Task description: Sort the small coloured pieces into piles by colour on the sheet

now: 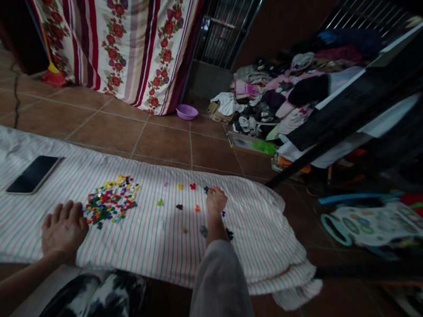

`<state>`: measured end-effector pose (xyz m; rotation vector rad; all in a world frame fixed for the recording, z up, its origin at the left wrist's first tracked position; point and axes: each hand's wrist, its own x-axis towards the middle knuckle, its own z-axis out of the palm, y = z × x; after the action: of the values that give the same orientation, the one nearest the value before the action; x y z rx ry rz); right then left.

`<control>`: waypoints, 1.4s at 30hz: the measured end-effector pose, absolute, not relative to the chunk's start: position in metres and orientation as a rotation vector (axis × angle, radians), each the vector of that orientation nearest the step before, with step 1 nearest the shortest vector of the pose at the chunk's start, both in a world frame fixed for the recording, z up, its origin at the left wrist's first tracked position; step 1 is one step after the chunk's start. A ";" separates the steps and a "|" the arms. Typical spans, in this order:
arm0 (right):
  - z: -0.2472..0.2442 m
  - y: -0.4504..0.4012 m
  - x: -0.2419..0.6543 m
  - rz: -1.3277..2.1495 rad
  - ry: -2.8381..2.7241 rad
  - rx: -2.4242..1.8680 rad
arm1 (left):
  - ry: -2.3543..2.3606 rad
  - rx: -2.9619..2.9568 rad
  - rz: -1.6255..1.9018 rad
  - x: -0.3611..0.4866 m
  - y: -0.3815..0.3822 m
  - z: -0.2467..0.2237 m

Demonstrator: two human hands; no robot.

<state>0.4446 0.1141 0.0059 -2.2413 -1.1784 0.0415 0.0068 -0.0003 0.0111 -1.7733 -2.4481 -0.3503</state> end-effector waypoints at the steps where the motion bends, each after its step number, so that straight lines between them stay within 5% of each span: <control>1: 0.004 0.115 0.445 0.041 -1.190 -2.248 | -2.442 -1.771 -0.349 0.006 0.000 0.010; 25: 0.004 0.120 0.433 -0.073 -1.217 -2.113 | -2.361 -1.787 -0.401 0.002 0.000 0.001; 42: 0.020 0.135 0.233 0.390 -1.921 -1.670 | -2.360 -1.786 -0.397 0.003 0.000 0.005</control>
<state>0.2327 0.1346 0.0198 -1.6698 -1.9206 0.3896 0.0027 0.0002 0.0052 -1.7861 -2.3596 -0.3966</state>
